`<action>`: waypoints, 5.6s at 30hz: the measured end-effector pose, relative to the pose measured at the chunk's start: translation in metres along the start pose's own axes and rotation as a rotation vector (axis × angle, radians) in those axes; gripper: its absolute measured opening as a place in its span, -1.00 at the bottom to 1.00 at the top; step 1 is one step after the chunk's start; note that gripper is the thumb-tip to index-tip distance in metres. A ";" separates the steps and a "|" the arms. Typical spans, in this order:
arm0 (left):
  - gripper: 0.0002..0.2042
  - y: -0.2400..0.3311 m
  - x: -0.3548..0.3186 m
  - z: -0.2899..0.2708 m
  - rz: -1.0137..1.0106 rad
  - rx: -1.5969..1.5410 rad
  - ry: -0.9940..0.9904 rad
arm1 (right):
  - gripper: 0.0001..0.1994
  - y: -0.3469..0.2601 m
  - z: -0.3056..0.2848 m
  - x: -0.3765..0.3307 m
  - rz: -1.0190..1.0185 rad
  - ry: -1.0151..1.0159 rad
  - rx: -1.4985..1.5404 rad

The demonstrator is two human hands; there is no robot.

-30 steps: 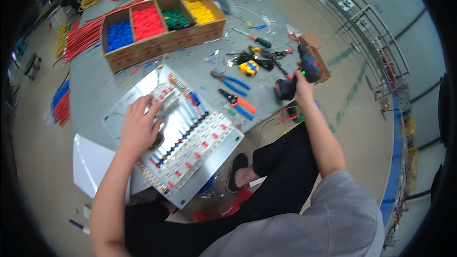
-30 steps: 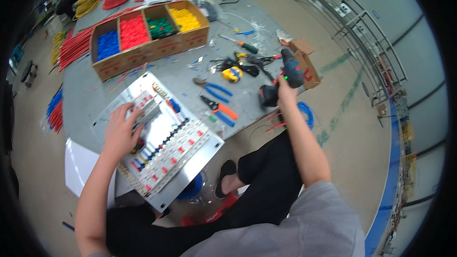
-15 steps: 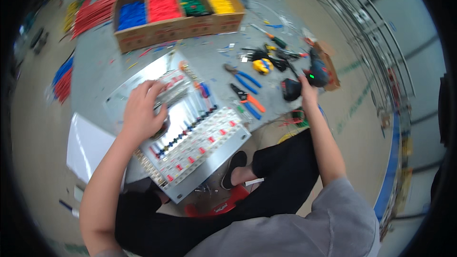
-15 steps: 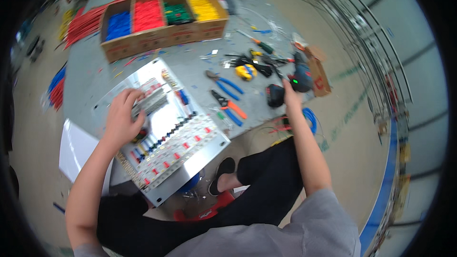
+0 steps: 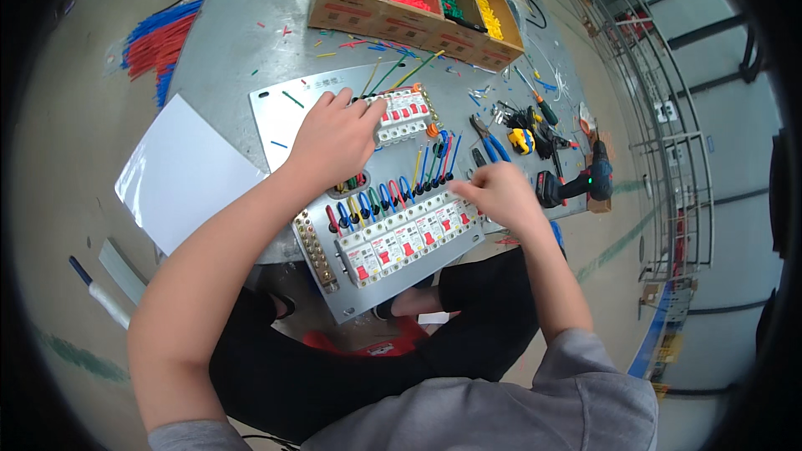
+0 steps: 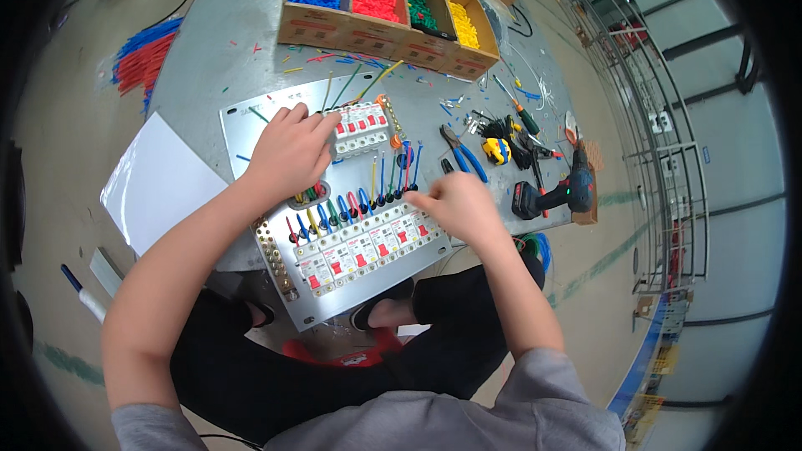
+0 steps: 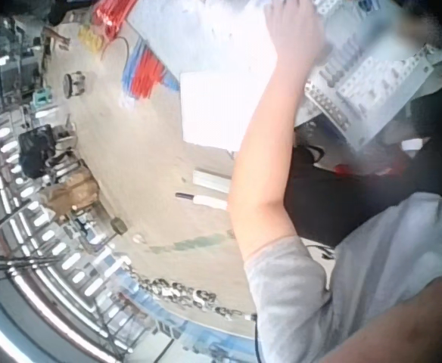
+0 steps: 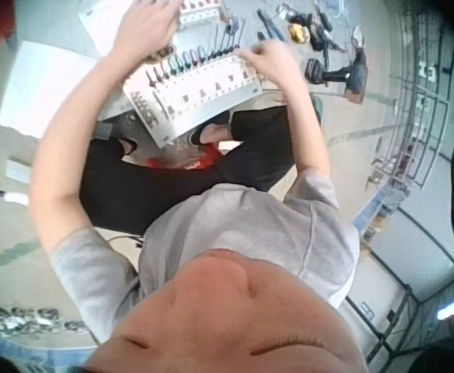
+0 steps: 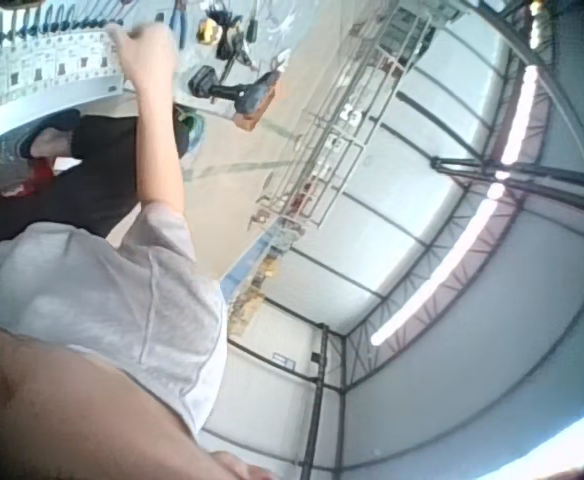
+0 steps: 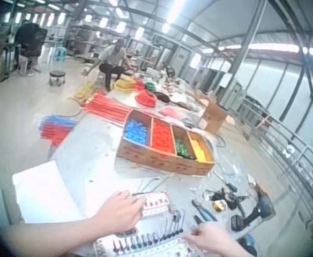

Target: The person sits on a low stool and wires an electrical distribution board. They use a cordless drill to tighten terminal screws and pliers to strip and insert colored wires into the circuit breakers and busbars.

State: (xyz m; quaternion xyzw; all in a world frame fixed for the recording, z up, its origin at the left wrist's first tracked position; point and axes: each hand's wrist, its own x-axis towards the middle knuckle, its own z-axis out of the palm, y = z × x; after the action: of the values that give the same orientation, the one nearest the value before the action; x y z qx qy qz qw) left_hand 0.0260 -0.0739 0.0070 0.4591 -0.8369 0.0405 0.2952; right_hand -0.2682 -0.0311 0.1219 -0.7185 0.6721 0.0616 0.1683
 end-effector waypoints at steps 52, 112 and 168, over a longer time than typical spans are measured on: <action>-0.59 0.034 0.010 -0.027 -0.153 -0.098 -0.031 | -0.75 -0.012 0.015 0.048 -0.715 0.272 -0.098; -0.86 0.076 0.079 -0.009 0.100 -0.141 -0.887 | -0.62 0.012 0.028 0.052 -0.261 -0.480 0.510; -0.88 0.034 0.039 0.030 0.470 -0.183 -0.209 | -0.76 -0.002 0.041 0.072 -0.026 -0.492 0.796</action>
State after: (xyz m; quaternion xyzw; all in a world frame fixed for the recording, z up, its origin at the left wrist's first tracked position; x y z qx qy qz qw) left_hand -0.0308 -0.0934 0.0099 0.2252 -0.9466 -0.0155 0.2301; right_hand -0.2541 -0.0856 0.0614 -0.5703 0.5746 -0.0344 0.5860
